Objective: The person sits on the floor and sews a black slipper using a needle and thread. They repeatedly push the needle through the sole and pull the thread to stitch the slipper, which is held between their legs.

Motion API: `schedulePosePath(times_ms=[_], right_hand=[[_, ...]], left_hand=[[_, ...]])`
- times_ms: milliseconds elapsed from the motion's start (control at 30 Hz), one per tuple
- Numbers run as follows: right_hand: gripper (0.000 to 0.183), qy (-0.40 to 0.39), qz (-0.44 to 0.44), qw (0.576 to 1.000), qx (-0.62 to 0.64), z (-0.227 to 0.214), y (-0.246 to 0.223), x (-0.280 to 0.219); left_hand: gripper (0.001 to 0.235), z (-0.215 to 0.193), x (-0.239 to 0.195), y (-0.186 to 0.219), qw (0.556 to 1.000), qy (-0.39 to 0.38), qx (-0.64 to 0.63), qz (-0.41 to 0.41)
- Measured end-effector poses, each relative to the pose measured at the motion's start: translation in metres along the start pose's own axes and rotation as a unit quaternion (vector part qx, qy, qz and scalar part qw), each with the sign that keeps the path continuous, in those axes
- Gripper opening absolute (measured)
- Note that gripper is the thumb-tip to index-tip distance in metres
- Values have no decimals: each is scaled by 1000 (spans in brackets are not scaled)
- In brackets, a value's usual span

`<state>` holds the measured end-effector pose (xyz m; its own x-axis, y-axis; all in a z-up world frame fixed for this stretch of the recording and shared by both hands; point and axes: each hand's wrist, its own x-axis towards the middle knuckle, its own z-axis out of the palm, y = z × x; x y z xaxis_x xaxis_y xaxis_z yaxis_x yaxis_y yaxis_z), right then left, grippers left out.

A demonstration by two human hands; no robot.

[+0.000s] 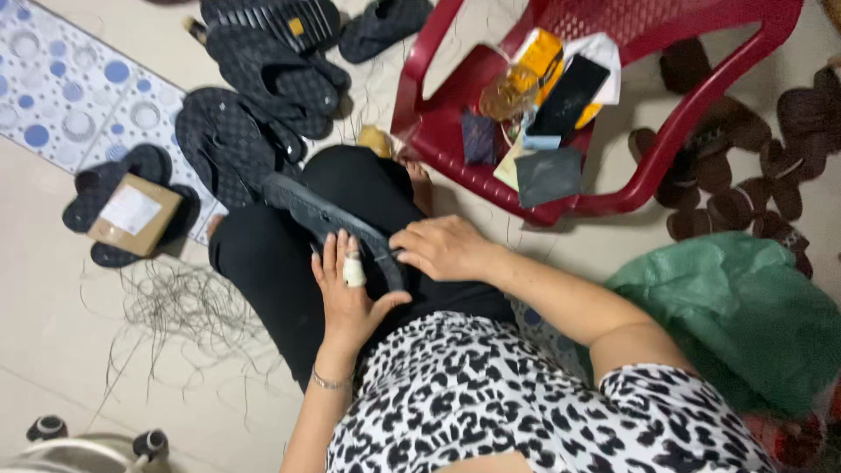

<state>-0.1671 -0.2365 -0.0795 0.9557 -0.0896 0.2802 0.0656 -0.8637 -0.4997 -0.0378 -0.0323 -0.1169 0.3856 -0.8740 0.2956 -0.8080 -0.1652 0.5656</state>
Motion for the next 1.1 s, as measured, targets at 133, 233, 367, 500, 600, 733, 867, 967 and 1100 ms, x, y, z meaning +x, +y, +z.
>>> schedulePosePath(times_ms=[133, 233, 367, 500, 600, 733, 867, 967, 1100], right_hand=[[23, -31, 21, 999, -30, -10, -8, 7], [24, -47, 31, 998, -41, -11, -12, 9], [24, -69, 33, 995, -67, -11, -16, 10], [29, -101, 41, 992, -57, -14, -16, 11], [26, -108, 47, 992, -49, -17, -13, 15], [27, -113, 61, 990, -50, -17, -17, 12], [30, -102, 45, 991, -78, -9, -10, 8], [31, -115, 54, 990, -63, -9, -15, 8], [33, -124, 59, 988, -67, -27, -9, 25]], left_hand=[[131, 1, 2, -2, 1000, -8, -16, -14], [131, -1, 3, -3, 1000, -14, -16, -18], [132, -2, -1, -3, 1000, -8, -28, -6], [132, -2, 0, -3, 999, -18, -33, -16], [132, 0, 4, -4, 999, -20, -36, -28], [132, -2, 2, -2, 999, -25, -32, -21], [132, -8, 8, 1, 999, -13, -32, -10], [131, -4, -1, -1, 999, -18, -38, -17], [132, -2, 4, -1, 999, -7, -36, -20]])
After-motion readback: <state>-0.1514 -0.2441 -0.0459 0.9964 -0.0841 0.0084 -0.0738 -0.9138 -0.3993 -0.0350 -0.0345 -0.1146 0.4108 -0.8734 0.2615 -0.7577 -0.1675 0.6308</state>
